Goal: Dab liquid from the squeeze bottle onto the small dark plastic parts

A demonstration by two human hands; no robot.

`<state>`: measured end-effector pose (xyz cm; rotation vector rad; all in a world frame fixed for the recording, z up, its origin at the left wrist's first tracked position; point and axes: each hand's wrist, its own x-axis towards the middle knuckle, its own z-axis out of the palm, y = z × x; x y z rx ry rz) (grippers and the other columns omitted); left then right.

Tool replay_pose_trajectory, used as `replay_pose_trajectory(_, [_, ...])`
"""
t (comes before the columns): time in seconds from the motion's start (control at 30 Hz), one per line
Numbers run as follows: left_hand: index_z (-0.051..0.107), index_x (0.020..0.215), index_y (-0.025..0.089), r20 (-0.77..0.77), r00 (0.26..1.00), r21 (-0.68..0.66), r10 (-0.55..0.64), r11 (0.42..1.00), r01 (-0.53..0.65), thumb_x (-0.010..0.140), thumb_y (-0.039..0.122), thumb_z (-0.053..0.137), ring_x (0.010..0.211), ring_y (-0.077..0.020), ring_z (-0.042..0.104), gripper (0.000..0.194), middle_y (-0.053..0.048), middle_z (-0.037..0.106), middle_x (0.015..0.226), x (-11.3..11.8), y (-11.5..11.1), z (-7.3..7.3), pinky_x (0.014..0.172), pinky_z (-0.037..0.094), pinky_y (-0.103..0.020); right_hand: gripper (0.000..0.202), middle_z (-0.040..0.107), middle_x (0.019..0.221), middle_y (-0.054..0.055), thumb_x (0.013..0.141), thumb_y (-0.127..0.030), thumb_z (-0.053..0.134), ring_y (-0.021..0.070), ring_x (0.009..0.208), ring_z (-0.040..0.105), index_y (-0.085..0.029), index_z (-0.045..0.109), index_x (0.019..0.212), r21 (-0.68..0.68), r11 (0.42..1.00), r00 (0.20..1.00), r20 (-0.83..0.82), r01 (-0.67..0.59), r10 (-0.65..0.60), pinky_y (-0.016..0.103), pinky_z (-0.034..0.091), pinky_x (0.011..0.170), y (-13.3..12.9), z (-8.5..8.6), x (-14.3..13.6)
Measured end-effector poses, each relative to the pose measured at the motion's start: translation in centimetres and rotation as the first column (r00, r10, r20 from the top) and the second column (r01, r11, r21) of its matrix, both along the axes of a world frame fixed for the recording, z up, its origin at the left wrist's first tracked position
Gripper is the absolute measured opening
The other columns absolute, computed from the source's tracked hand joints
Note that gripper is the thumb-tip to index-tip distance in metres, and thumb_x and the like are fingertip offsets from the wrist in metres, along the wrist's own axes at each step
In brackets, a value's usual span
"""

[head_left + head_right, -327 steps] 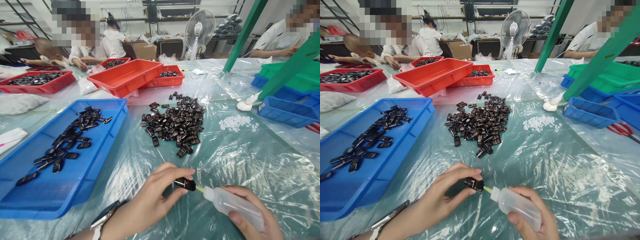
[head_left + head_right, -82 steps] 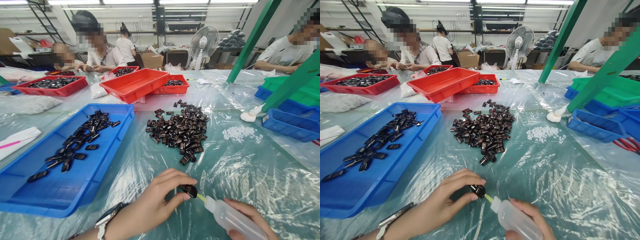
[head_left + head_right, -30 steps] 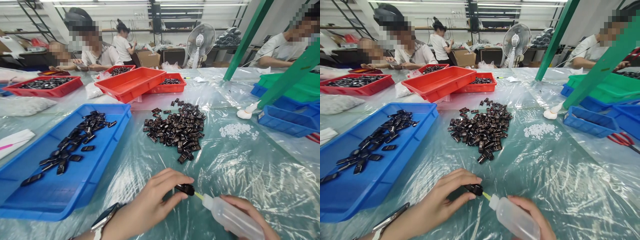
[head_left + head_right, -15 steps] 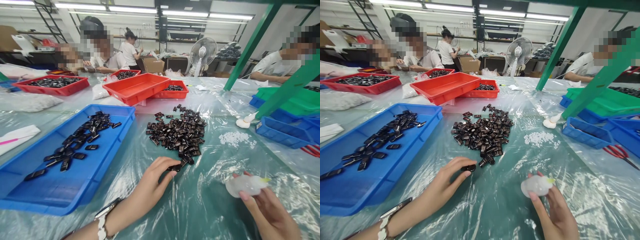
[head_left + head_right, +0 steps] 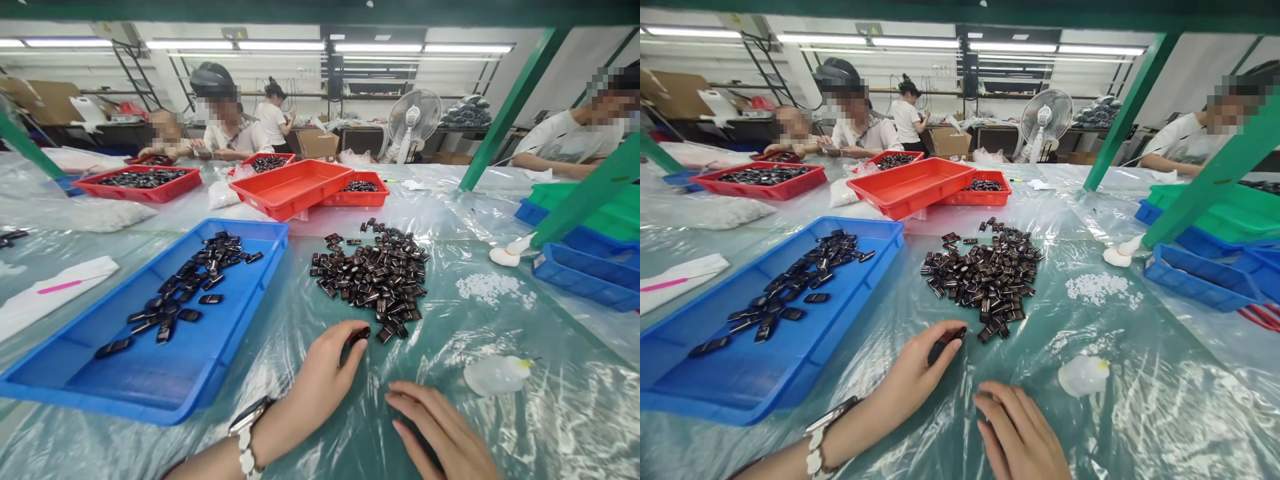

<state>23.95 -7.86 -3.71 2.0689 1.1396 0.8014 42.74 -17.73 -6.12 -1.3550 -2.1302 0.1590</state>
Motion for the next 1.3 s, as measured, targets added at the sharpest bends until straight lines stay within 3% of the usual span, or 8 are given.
replay_pose_trajectory(0.07, [0.055, 0.122, 0.02, 0.001, 1.0, 0.018, -0.002, 1.0, 0.002, 0.1, 0.026, 0.045, 0.106, -0.0252, 0.063, 0.025, -0.01, 0.066, 0.119, 0.0, -0.1, 0.1, 0.092, 0.052, -0.046, 0.032, 0.071, 0.112, 0.009, 0.093, -0.01, 0.045, 0.026, 0.096, 0.07, -0.022, 0.061, 0.118, 0.022, 0.994, 0.991, 0.085, -0.104, 0.102, 0.034, 0.06, 0.075, 1.5, 0.3, -0.3])
replay_pose_trajectory(0.2, [0.057, 0.121, 0.021, 0.007, 1.0, 0.013, -0.019, 1.0, 0.018, 0.098, 0.023, 0.048, 0.106, -0.0251, 0.064, 0.024, -0.009, 0.067, 0.117, 0.1, -0.4, 0.2, 0.091, 0.053, -0.044, 0.04, 0.072, 0.103, 0.012, 0.088, -0.001, 0.037, 0.0306, 0.088, 0.07, -0.02, 0.065, 0.109, 0.032, 0.995, 0.993, 0.071, -0.097, 0.094, 0.045, 0.06, 0.069, 3.5, 0.2, -0.8])
replay_pose_trajectory(0.43, [0.057, 0.12, 0.02, 0.013, 0.998, 0.004, -0.057, 0.998, 0.057, 0.098, 0.021, 0.049, 0.105, -0.0244, 0.064, 0.023, -0.008, 0.067, 0.116, 0.3, -0.4, 0.1, 0.09, 0.053, -0.043, 0.023, 0.068, 0.089, 0.008, 0.092, -0.012, 0.044, 0.0258, 0.078, 0.065, -0.023, 0.064, 0.087, -0.129, 0.991, 0.966, -0.259, -0.042, 0.007, 0.039, 0.053, 0.065, 4.1, 0.4, -1.5])
replay_pose_trajectory(0.53, [0.057, 0.121, 0.022, 0.016, 0.995, 0.016, -0.098, 0.995, 0.098, 0.099, 0.022, 0.049, 0.107, -0.0239, 0.062, 0.023, -0.007, 0.066, 0.117, 0.2, -0.6, 0.7, 0.091, 0.052, -0.042, 0.015, 0.067, 0.085, 0.005, 0.096, -0.024, 0.049, 0.0202, 0.075, 0.066, -0.024, 0.062, 0.089, -0.274, 0.962, 0.86, -0.493, -0.011, -0.13, 0.031, 0.053, 0.065, 3.6, 1.5, -1.0])
replay_pose_trajectory(0.63, [0.058, 0.121, 0.024, 0.039, 0.981, 0.049, -0.192, 0.981, 0.19, 0.099, 0.021, 0.05, 0.107, -0.0218, 0.06, 0.024, -0.006, 0.066, 0.116, 0.2, -1.0, 1.4, 0.091, 0.051, -0.038, 0.016, 0.067, 0.078, 0.002, 0.096, -0.034, 0.054, 0.0171, 0.071, 0.067, -0.023, 0.062, 0.088, -0.411, 0.91, 0.682, -0.679, -0.046, -0.272, 0.027, 0.054, 0.065, 3.1, 2.3, -0.6])
replay_pose_trajectory(0.87, [0.055, 0.123, 0.023, 0.026, 0.931, 0.212, -0.365, 0.912, 0.352, 0.102, 0.018, 0.046, 0.106, -0.02, 0.057, 0.024, -0.006, 0.065, 0.116, 0.4, -1.1, 1.6, 0.092, 0.047, -0.035, 0.023, 0.066, 0.072, 0.001, 0.086, -0.043, 0.069, 0.0129, 0.066, 0.06, -0.02, 0.067, 0.081, -0.49, 0.831, 0.34, -0.853, -0.262, -0.396, 0.025, 0.05, 0.065, 3.0, 2.8, -0.9])
replay_pose_trajectory(1.1, [0.054, 0.124, 0.021, -0.117, 0.903, 0.326, -0.412, 0.843, 0.427, 0.102, 0.013, 0.043, 0.104, -0.0181, 0.058, 0.027, -0.005, 0.066, 0.114, -0.1, -1.2, 2.4, 0.106, 0.038, -0.04, 0.028, 0.058, 0.069, -0.003, 0.078, -0.044, 0.077, 0.0131, 0.06, 0.057, -0.023, 0.06, 0.086, -0.505, 0.781, 0.243, -0.863, -0.368, -0.444, 0.019, 0.046, 0.04, 2.8, 3.1, -0.7])
replay_pose_trajectory(1.3, [0.052, 0.128, 0.014, -0.281, 0.875, 0.446, -0.393, 0.754, 0.482, 0.101, 0.008, 0.039, 0.108, -0.0178, 0.057, 0.031, -0.007, 0.067, 0.116, -0.1, -2.3, 3.6, 0.115, 0.027, -0.04, 0.034, 0.059, 0.073, -0.001, 0.075, -0.049, 0.077, 0.0122, 0.058, 0.057, -0.022, 0.063, 0.089, -0.52, 0.778, 0.246, -0.854, -0.353, -0.459, 0.017, 0.043, 0.038, 2.2, 3.4, -1.3])
